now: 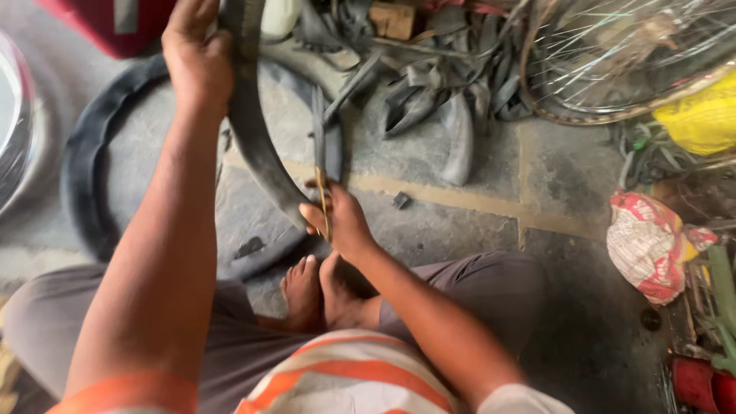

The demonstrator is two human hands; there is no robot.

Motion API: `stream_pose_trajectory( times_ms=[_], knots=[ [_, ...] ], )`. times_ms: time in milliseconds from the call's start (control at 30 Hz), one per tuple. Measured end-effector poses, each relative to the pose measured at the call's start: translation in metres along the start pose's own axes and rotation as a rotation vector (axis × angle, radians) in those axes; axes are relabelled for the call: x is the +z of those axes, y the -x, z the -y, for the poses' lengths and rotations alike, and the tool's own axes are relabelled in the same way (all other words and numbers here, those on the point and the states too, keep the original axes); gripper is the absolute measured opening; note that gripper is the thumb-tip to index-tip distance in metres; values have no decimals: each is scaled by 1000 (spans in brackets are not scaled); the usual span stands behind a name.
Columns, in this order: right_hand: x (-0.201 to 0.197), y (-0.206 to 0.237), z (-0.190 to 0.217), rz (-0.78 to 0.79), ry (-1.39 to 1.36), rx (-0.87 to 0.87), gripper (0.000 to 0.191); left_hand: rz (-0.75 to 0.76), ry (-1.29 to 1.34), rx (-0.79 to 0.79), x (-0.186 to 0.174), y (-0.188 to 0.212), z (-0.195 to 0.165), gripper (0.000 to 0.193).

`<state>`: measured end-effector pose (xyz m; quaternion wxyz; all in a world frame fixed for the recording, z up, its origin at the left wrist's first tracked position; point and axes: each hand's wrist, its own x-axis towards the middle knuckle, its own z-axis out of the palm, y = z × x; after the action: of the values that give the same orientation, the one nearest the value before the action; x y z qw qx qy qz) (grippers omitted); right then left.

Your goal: The person sits on the floor of a bicycle repair shop and cuts old rubber inner tubes into long strips with scissors. They hold each tube section between their feet and hands, trimming it lengthwise and setting the cut strips aside with the pile of already cut rubber pieces.

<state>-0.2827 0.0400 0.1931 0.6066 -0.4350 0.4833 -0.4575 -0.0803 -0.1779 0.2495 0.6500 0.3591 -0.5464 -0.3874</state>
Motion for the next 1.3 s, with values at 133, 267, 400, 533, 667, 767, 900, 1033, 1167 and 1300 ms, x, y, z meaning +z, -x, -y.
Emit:
stream_pose_trajectory(
  times_ms=[133,267,400,533,667,767,900,1033,1167,1300],
  knots=[
    [25,-16,-3,58,191,-85,41,-260,-639,-75,-47,69,6,53],
    [36,-18,-50,10,78,158,39,-206,178,-1535,-54,204,30,89],
    [42,-10,-94,32,31,243,36,-328,323,-1511,-37,260,46,49],
    [44,9,-112,-10,297,72,37,-337,392,-1345,-39,271,48,23],
    [36,19,-86,-63,448,345,40,-330,569,-1316,-45,291,56,21],
    [17,36,-49,33,131,410,46,-343,585,-1296,-53,300,67,26],
    [-11,92,-5,140,224,607,59,-355,660,-1342,-50,303,79,30],
    [-19,138,13,135,80,714,65,-344,657,-1390,-43,313,93,28],
    [-20,153,12,190,55,754,71,-209,576,-1382,-55,322,103,22],
    [-24,146,4,283,46,848,72,-166,674,-1298,-68,322,100,20]
  ],
)
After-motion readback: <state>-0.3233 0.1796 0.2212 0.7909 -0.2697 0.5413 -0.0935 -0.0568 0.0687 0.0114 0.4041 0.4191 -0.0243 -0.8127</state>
